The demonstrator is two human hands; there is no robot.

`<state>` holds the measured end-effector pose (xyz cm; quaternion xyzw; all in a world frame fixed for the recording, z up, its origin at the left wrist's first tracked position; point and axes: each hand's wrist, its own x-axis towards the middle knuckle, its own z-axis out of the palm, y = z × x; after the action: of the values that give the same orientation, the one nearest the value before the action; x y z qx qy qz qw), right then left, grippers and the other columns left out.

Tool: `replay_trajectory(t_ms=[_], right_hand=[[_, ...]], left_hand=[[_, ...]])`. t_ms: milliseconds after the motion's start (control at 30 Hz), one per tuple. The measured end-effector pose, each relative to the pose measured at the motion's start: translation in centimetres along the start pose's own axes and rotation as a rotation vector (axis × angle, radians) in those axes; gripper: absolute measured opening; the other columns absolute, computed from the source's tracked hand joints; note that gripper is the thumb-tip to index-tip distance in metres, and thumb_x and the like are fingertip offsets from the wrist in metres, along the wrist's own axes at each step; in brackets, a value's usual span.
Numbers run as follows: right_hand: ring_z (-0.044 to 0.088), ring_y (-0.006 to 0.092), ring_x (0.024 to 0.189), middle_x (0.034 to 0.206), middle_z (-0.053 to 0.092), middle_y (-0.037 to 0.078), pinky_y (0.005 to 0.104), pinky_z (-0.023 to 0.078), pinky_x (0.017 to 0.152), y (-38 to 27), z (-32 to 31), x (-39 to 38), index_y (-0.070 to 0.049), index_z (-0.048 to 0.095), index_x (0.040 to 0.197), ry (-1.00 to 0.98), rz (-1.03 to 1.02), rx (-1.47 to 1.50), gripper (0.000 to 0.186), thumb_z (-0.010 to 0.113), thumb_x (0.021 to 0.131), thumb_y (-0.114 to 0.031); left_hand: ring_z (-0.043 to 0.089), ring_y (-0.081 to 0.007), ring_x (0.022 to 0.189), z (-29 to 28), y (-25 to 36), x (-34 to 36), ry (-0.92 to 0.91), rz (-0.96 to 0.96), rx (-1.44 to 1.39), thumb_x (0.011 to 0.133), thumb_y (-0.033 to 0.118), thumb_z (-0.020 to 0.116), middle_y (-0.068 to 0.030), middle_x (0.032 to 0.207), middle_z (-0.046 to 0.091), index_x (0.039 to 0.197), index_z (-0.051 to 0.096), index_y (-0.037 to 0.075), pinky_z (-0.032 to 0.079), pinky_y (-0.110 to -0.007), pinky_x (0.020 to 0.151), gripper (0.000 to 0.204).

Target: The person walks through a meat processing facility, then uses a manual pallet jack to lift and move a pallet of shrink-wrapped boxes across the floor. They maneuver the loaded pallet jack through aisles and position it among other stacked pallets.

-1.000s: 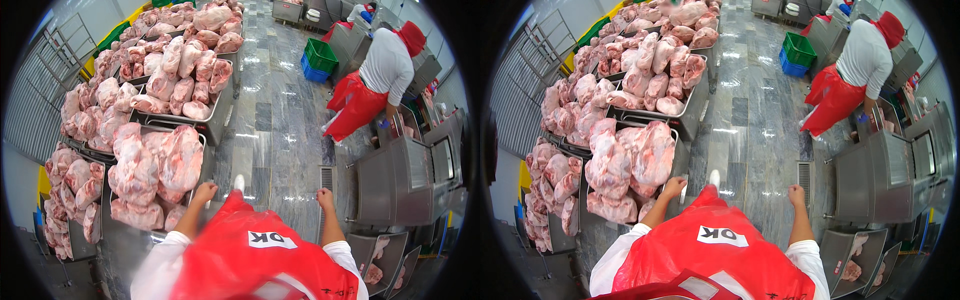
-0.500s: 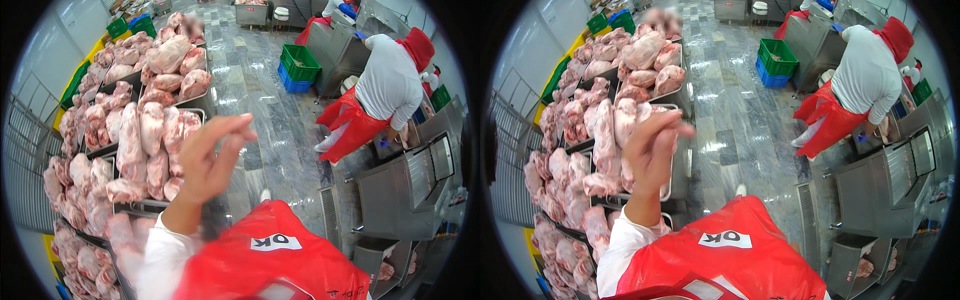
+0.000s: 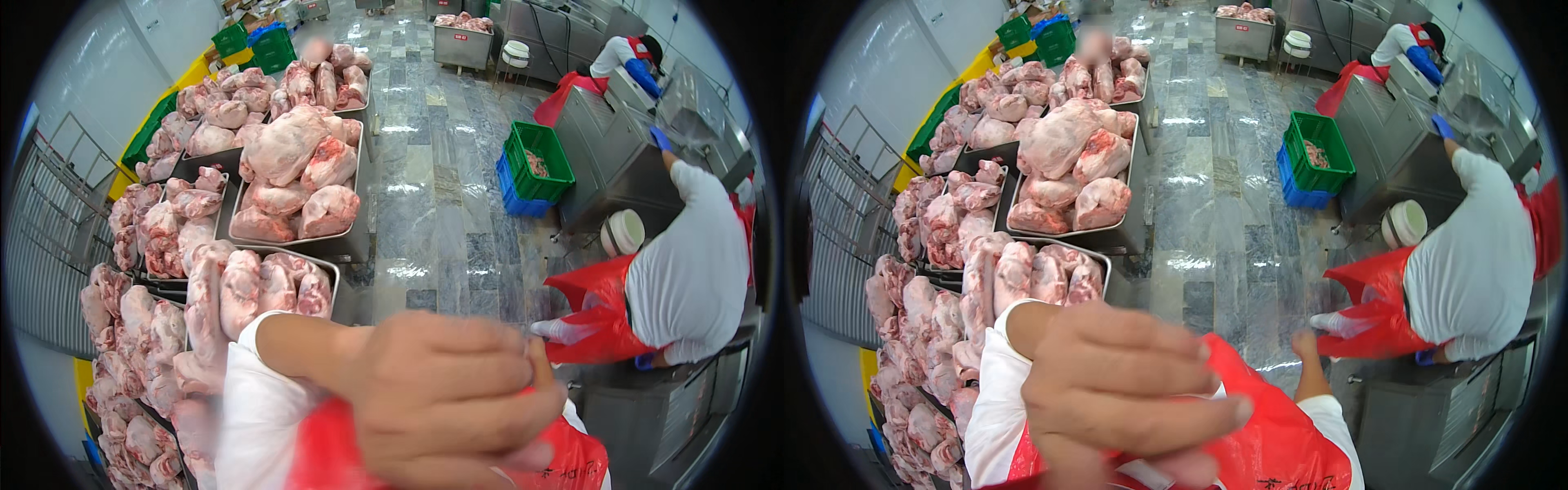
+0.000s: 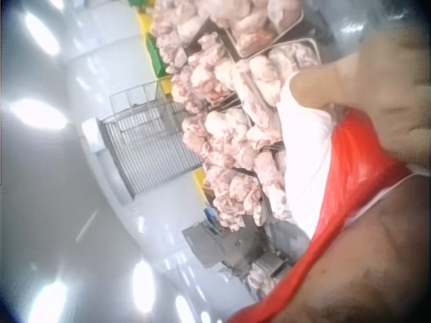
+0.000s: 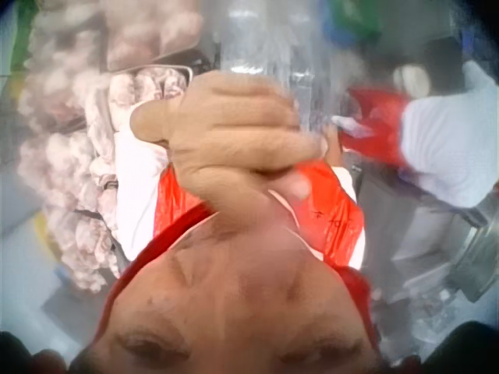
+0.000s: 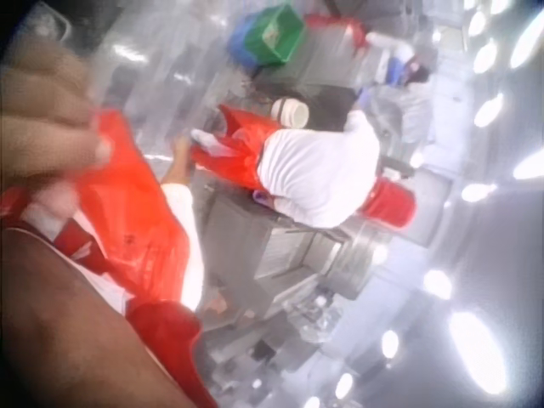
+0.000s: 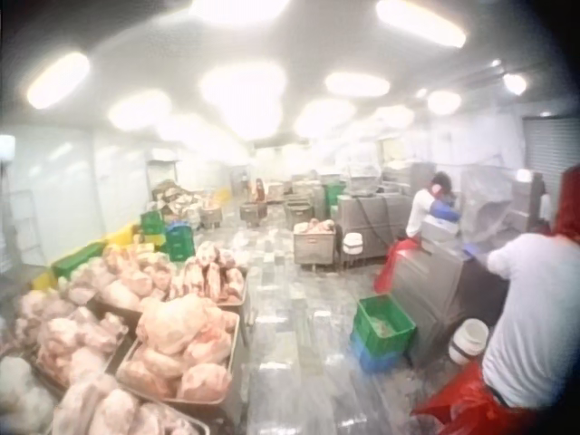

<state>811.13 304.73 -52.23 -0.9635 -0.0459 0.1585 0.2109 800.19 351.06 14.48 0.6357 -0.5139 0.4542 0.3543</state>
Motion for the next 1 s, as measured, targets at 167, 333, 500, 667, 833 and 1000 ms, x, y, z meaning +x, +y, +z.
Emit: replay_trajectory(t_ms=[167, 333, 500, 667, 833, 1000], right_hand=[[0.073, 0.0404, 0.083, 0.088, 0.073, 0.025, 0.0472, 0.056, 0.076, -16.0, -10.4, 21.7, 0.004, 0.074, 0.093, 0.223, -0.154, 0.301, 0.028, 0.061, 0.090, -0.022], [0.074, 0.0331, 0.080, 0.087, 0.075, 0.021, 0.0433, 0.056, 0.074, -21.8, -12.4, 30.3, 0.000, 0.076, 0.095, 0.026, 0.049, 0.494, 0.025, 0.062, 0.091, -0.020], [0.073, 0.0318, 0.079, 0.085, 0.075, 0.021, 0.0428, 0.056, 0.074, -17.5, -8.2, 31.8, 0.001, 0.076, 0.094, -0.160, 0.214, 0.169, 0.025, 0.062, 0.091, -0.020], [0.073, 0.0306, 0.079, 0.084, 0.074, 0.020, 0.0424, 0.056, 0.074, -18.0, -8.4, 34.4, 0.001, 0.075, 0.093, -0.344, 0.433, 0.129, 0.026, 0.061, 0.092, -0.020], [0.073, 0.0293, 0.078, 0.082, 0.074, 0.020, 0.0420, 0.057, 0.074, -18.9, -8.3, 44.1, 0.001, 0.075, 0.092, -0.431, 0.526, 0.125, 0.026, 0.061, 0.092, -0.020], [0.073, 0.0280, 0.077, 0.081, 0.074, 0.020, 0.0416, 0.057, 0.074, -20.7, -11.7, 63.4, 0.002, 0.075, 0.091, -0.468, 0.393, 0.045, 0.026, 0.061, 0.093, -0.020]], left_hand=[[0.070, -0.0282, 0.081, -1.3, -14.2, -3.9, -0.089, -0.235, -0.267, 0.099, 0.030, 0.067, -0.0150, 0.096, 0.070, 0.117, 0.070, -0.006, 0.058, -0.038, 0.070, 0.041], [0.071, -0.0308, 0.072, -5.4, -27.1, -7.0, 0.164, -0.295, -0.767, 0.104, 0.060, 0.050, -0.0189, 0.092, 0.074, 0.104, 0.076, -0.005, 0.058, -0.039, 0.064, 0.070], [0.070, -0.0337, 0.081, -6.2, -42.6, -7.1, 0.154, -0.201, -0.944, 0.094, 0.054, 0.072, -0.0156, 0.096, 0.071, 0.110, 0.069, -0.004, 0.056, -0.041, 0.068, 0.061], [0.069, -0.0304, 0.078, -5.5, -56.7, -8.6, 0.119, -0.416, -0.816, 0.093, 0.032, 0.079, -0.0111, 0.094, 0.069, 0.107, 0.067, 0.002, 0.055, -0.038, 0.064, 0.036], [0.067, -0.0272, 0.073, -4.8, -69.4, -9.0, 0.044, -0.405, -0.510, 0.093, 0.020, 0.069, -0.0116, 0.092, 0.068, 0.102, 0.066, 0.001, 0.054, -0.037, 0.065, 0.021], [0.065, -0.0227, 0.072, -4.7, -81.4, -6.5, 0.082, -0.167, 0.065, 0.084, 0.022, 0.067, -0.0131, 0.091, 0.067, 0.098, 0.067, -0.002, 0.054, -0.034, 0.066, 0.028]])
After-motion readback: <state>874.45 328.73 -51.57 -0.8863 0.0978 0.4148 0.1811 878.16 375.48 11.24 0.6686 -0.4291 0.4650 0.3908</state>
